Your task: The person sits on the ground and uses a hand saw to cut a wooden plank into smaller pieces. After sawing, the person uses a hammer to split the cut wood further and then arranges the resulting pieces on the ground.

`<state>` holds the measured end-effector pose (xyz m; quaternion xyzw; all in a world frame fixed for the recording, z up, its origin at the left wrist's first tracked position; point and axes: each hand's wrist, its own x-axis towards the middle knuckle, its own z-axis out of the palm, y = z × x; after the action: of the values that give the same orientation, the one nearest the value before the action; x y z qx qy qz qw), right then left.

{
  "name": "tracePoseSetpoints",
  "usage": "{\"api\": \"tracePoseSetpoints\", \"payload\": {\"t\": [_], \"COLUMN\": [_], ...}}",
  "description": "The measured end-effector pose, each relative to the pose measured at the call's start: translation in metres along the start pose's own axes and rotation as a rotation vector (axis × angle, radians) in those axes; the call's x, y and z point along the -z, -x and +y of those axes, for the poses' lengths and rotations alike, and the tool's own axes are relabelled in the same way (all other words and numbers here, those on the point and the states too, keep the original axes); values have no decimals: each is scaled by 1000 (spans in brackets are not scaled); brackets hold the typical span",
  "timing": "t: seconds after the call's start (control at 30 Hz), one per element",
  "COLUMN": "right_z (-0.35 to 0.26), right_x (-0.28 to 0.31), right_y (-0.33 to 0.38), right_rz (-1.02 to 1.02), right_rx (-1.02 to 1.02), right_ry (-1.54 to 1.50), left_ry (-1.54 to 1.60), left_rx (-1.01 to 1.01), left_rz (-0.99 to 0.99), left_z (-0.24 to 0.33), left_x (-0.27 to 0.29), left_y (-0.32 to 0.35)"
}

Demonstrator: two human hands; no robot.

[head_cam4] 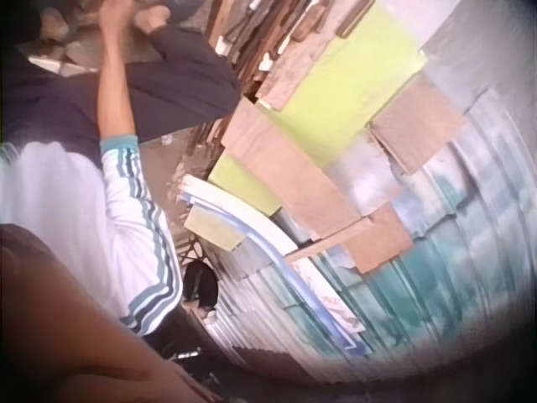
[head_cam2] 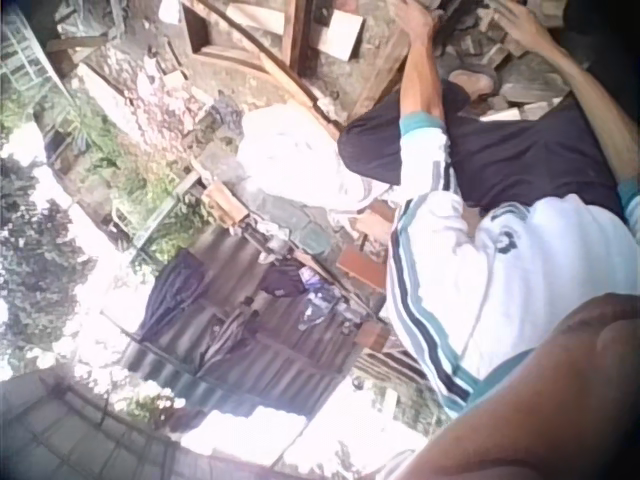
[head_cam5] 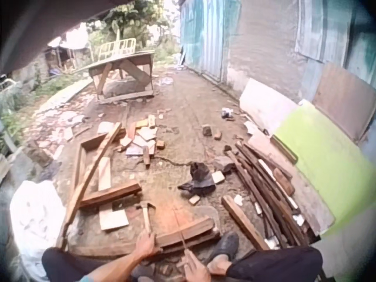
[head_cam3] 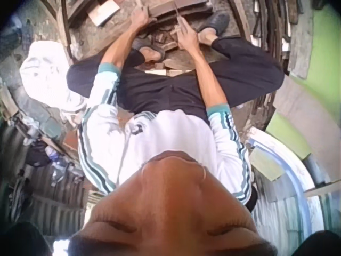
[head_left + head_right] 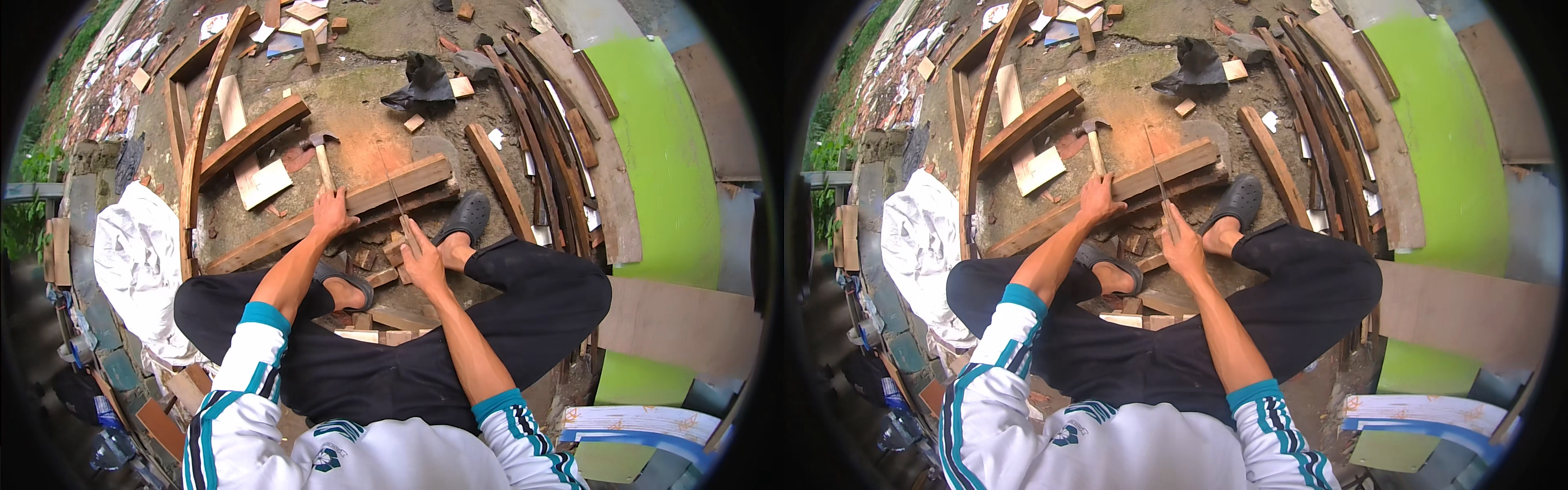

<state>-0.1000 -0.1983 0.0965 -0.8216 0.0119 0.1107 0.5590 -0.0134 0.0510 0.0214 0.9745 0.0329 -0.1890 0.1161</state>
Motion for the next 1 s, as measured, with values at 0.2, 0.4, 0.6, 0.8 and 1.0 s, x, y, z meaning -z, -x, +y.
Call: {"api": "tracePoseSetpoints", "payload": {"t": [0.2,0.4,0.6,0.8,1.0], "right_z": [-4,-27,-29,-43,-36], "right_x": [-2,3,15,15,11], "right_y": [-3,8,31,25,26], "right_rz": [5,-42,-66,21,22], "right_rx": [7,-85,-42,86,62], "right_ry": [72,105,129,89,85], "left_ry": [132,56,-45,-48,-205], "left_rx": [-39,-228,-359,-387,-412], "left_rz": [-20,50,174,438,416], "left_z": [-13,-20,-9,-15,-19], "left_x": [-3,-14,-29,-11,-6], "left_y": [-9,-5,17,10,1]}}
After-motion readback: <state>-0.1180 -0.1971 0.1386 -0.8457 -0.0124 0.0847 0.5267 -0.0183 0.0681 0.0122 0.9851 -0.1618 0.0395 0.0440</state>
